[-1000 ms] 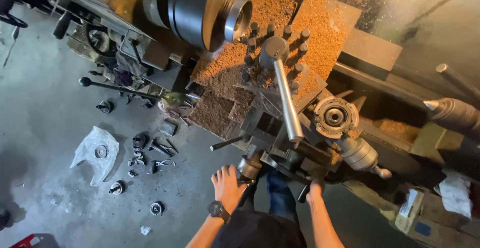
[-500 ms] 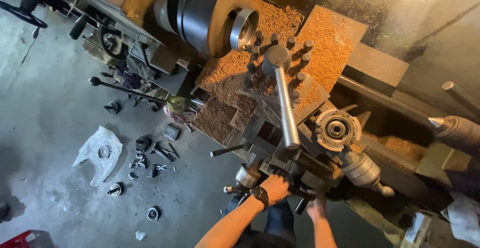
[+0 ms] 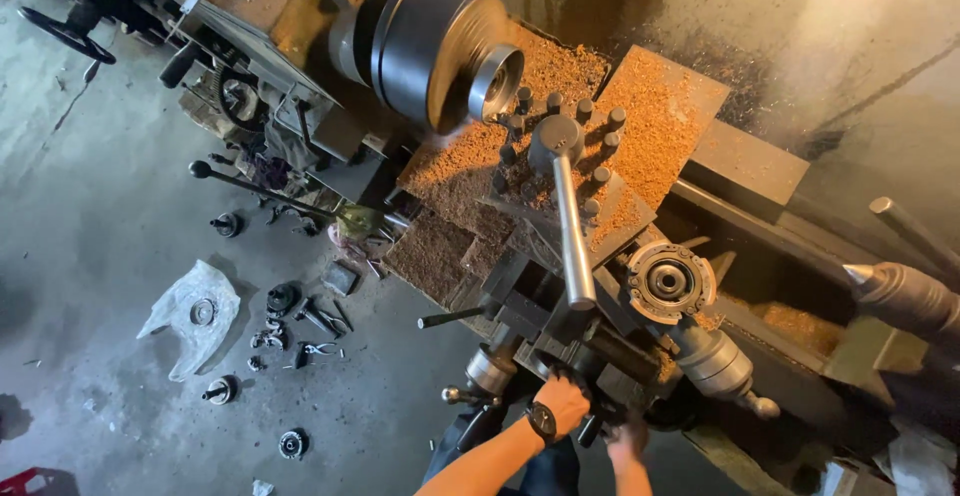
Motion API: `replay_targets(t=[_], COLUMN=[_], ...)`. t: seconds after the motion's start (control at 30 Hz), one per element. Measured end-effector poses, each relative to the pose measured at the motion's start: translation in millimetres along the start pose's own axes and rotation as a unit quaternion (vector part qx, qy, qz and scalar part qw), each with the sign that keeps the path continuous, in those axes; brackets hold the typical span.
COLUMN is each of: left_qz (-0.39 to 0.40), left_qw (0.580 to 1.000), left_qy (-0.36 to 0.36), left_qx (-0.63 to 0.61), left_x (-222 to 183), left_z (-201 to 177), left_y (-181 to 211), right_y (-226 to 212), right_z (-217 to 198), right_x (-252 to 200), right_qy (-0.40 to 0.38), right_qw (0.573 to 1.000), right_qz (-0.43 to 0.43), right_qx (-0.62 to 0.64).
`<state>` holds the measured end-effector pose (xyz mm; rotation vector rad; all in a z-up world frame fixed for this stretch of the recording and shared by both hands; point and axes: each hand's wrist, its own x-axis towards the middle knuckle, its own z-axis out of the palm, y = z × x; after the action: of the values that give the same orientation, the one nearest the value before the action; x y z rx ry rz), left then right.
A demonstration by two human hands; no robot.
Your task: Operating a manual lathe to machine a metal part in a workshop.
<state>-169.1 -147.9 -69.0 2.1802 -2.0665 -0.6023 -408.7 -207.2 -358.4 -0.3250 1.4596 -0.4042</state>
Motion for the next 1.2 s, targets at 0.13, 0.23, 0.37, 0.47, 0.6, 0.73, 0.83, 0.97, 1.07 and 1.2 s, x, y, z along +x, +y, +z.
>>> replay_targets(t=[0.13,0.23,0.37,0.47,0.6,0.73,0.83,0.97,1.07,1.2], left_qz=[-0.032,-0.001,-0.020,-0.028,0.012,-0.404,-0.390,-0.356,-0.278,-0.302], left_qw=[0.998,0.991,0.996,0.992,0.904,0.838,0.810,0.875,0.907,0.863], left_qy=[-0.044,-0.122,-0.083,0.060,0.369,0.295,0.428,0.324,0.313,0.398], left_qx=[-0.025,0.049,-0.003,-0.111,-0.217,-0.218,0.093,0.042,0.037,0.071], left_x=[11,22,23,-24,-113,-122,-109,-104,-117,-123], left_z=[24,23,49,-27,-200,-339,-342,-320,-327,-336], left_y=[19,39,54,17,-121,-343,-484,-552,-564,-527], right_y=[-50,-58,-88,-125,-240,-334,-339,-339,-342,-333], right_z=[49,54,46,27,196,427,475,496,496,483], right_x=[-97,-133,-175,-184,-284,-564,-567,-550,-541,-514], right_qy=[0.242,0.247,0.026,-0.205,-0.468,-0.111,0.133,0.191,0.223,0.201], right_qw=[0.969,0.914,0.902,0.856,0.581,0.493,0.330,0.344,0.329,0.322], right_qz=[0.052,-0.311,-0.425,-0.453,-0.509,-0.753,-0.688,-0.619,-0.613,-0.602], right_qx=[0.000,-0.083,-0.067,-0.145,-0.429,-0.421,-0.633,-0.680,-0.682,-0.703])
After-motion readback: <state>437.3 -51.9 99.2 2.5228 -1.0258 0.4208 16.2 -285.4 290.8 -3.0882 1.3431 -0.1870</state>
